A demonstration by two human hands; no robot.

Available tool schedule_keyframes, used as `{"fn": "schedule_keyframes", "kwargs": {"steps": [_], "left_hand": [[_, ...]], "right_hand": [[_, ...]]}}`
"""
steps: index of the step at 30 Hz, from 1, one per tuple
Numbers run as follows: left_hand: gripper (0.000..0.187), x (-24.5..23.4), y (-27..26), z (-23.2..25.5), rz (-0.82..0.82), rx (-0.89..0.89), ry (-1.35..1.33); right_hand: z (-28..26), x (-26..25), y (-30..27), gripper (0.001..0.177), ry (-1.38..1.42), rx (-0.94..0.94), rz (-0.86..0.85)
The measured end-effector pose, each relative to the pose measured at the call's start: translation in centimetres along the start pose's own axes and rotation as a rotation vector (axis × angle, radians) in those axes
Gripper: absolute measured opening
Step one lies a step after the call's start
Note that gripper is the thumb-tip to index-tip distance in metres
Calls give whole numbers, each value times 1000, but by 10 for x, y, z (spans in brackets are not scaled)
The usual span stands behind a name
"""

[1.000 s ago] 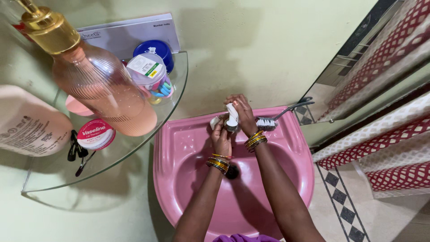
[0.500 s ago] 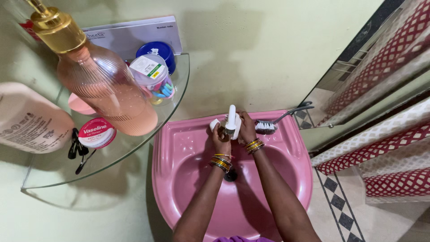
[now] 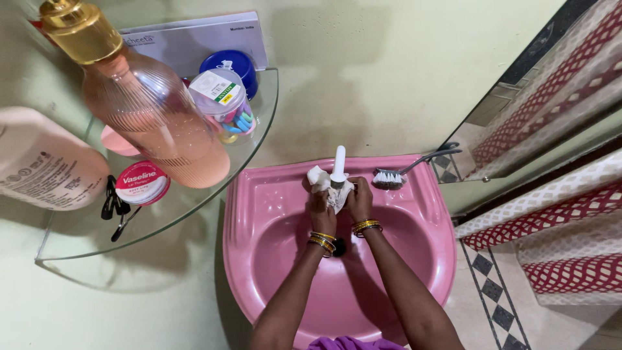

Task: The person wipes the interior and rim of a pink bathroom sink using a white cloth. They repeatedly wring out the cloth under the running tap and continue wiping the basin, faucet, and surrounding surfaces.

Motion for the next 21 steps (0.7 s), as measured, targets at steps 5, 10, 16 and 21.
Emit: {"fn": "schedule_keyframes", "kwargs": {"steps": [5,10,16,21], "left_hand": [[48,9,5,-14,52,6,28],[26,-2,12,-48,263,-228,-75],[28,-13,85,-41,170,-633,-504],[41,-32,103,14,-53,15,-29]], "right_hand": [[-12,16,-20,44,-190,-287,84],[-18,-5,-41,25,54,323,-9],[-86,27,-39,68,98,-167,-37],[-61,48,-56,76,-269,-436,-206]]}}
Point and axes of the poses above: each hand's wrist, its own y-axis towards the middle knuckle, its own x-axis out of the palm, z = x × y, the point moved 3 cm from there along y, towards the middle knuckle, and after that the axes turned 15 degrees about z, right-handed, at the moved point
